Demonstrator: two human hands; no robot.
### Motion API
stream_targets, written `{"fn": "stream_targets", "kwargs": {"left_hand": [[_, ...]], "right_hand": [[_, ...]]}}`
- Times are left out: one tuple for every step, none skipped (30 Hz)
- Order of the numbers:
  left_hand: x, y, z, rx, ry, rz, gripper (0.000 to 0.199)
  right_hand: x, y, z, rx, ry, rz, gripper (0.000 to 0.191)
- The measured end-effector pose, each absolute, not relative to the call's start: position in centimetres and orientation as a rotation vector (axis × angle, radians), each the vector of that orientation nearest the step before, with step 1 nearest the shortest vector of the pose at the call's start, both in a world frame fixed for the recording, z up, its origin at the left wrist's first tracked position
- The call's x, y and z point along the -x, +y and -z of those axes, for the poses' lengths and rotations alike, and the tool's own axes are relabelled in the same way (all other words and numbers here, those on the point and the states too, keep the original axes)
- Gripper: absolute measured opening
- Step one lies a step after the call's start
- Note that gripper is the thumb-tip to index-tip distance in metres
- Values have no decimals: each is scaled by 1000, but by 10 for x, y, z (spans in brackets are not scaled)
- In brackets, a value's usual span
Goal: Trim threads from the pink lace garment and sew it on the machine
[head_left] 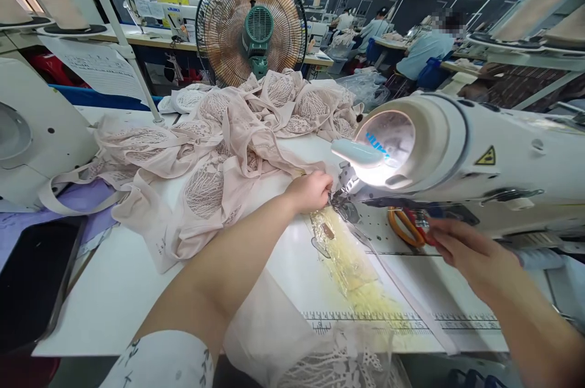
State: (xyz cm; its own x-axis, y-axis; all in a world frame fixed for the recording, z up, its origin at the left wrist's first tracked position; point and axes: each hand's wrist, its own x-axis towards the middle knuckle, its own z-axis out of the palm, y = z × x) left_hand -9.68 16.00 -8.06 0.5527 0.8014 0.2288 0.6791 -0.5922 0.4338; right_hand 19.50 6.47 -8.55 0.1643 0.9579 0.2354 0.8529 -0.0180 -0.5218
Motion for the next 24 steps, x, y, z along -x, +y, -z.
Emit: {"fn": "stream_targets", "kwargs": {"left_hand": [[97, 160, 80, -2484, 1204, -557, 20], [96, 159, 79, -2482, 1178, -495, 19], [96, 159, 78, -2489, 1152, -414, 18], [96, 158, 77, -2503, 1127, -330, 19], [96, 157, 76, -2521, 1106, -256, 26], [95, 156, 76, -2540, 1097, -196, 39], [95, 155, 76, -2556, 1099, -145, 55], [95, 153, 75, -2566, 1108, -94, 70], [94, 152, 75, -2571, 1121, -38, 82], [94, 151, 75, -2570, 1138, 18, 89], [94, 150, 74, -2566, 1157, 72, 92], [94, 149, 73, -2561, 1168, 120, 93], [93, 149, 73, -2558, 1173, 158, 92], [93, 149, 72, -2556, 1178, 184, 92], [93, 148, 71, -2555, 1180, 201, 92], [93, 149, 70, -2554, 1179, 213, 93], [92, 149, 70, -2552, 1178, 218, 94], [92, 149, 69, -2551, 1179, 219, 95], [92, 149, 69, -2550, 1180, 219, 95], [92, 149, 69, -2549, 1182, 219, 95], [92, 149, 69, -2549, 1185, 218, 95], [92, 149, 69, -2550, 1187, 217, 95], [92, 149, 69, -2549, 1187, 217, 95], [92, 148, 68, -2547, 1186, 218, 95]], "right_hand": [[-192, 46, 85, 1864, -1579, -489, 28], [-186, 26, 84, 1806, -1435, -744, 28], [-177, 7, 83, 1731, -1362, -960, 31], [-165, -10, 83, 1634, -1368, -1121, 39], [-151, -22, 83, 1537, -1418, -1210, 49], [-135, -30, 83, 1460, -1490, -1280, 58], [-118, -33, 82, 1459, -1499, -1234, 55], [-102, -30, 80, 1504, -1505, -1144, 47], [-88, -23, 79, 1561, -1542, -1018, 36], [-77, -14, 77, 1602, -1594, -865, 28], [-69, -3, 76, 1615, -1657, -732, 23], [-64, 7, 76, 1609, -1721, -623, 22], [-62, 16, 76, 1586, -1777, -547, 21], [-61, 24, 77, 1557, -1822, -503, 21], [-62, 29, 78, 1535, -1852, -478, 21], [-63, 32, 80, 1519, -1873, -464, 21], [-64, 34, 82, 1512, -1883, -455, 21], [-65, 35, 84, 1512, -1881, -453, 21], [-66, 35, 85, 1522, -1869, -464, 21], [-67, 35, 86, 1532, -1849, -487, 22], [-67, 35, 88, 1544, -1822, -520, 22], [-67, 34, 88, 1551, -1793, -553, 23], [-67, 34, 89, 1554, -1765, -581, 23], [-67, 35, 90, 1554, -1742, -605, 24]]}}
